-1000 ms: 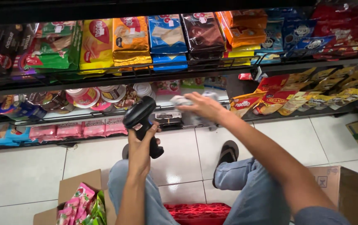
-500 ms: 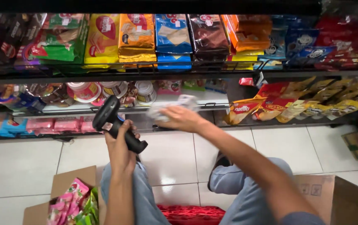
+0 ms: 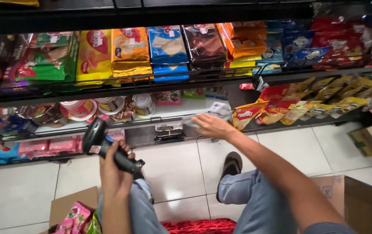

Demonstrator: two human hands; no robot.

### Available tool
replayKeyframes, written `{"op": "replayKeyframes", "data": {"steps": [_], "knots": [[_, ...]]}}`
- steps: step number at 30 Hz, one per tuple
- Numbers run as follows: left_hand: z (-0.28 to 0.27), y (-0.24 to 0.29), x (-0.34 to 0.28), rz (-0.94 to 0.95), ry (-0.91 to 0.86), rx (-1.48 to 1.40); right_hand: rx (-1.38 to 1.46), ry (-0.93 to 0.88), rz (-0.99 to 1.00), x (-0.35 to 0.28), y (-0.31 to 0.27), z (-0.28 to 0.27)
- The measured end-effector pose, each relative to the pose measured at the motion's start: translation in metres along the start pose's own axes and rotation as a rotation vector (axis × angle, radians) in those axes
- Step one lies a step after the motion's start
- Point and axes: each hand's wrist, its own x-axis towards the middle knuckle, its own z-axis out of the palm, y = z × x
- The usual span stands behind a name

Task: Cleaning a grocery store shelf and scanning items with a barcode scanner before restocking.

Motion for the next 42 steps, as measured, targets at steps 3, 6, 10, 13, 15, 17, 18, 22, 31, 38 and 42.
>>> {"op": "replayKeyframes", "data": {"steps": [3,6,10,13,15,17,18,22,31,38,42], "knots": [[-0.004,0.008,-0.003,-0.002,0.040,-0.029,0.028,-0.023,0.005,-0.044,0.016,0.001],[0.000,0.014,-0.005,0.023,0.055,-0.016,0.179,-0.160,0.023,-0.046,0.022,-0.015],[-0.005,0.006,0.000,0.026,0.034,-0.066,0.015,-0.121,-0.002,-0.008,0.002,0.009],[-0.009,-0.005,0.005,0.032,0.030,-0.071,0.070,0.051,-0.010,0.042,-0.020,0.002],[-0.002,-0.008,0.007,-0.019,-0.032,-0.078,0.169,0.243,0.050,0.079,-0.032,-0.009],[0.006,-0.009,0.005,-0.040,-0.009,-0.069,0.207,0.261,0.060,0.093,-0.043,0.002],[0.009,-0.009,0.005,-0.068,0.019,-0.062,0.250,0.270,0.069,0.101,-0.048,0.008],[-0.007,-0.011,0.013,-0.100,0.003,-0.114,0.199,0.260,0.056,0.063,-0.028,0.013],[-0.016,0.009,0.006,-0.114,0.033,-0.220,0.076,-0.126,0.127,-0.058,0.014,-0.005],[-0.020,0.005,0.013,-0.109,0.023,-0.279,0.094,-0.077,0.101,-0.005,0.001,-0.009],[-0.016,-0.001,0.016,-0.130,-0.013,-0.283,0.032,0.060,0.027,0.022,-0.007,-0.008]]}}
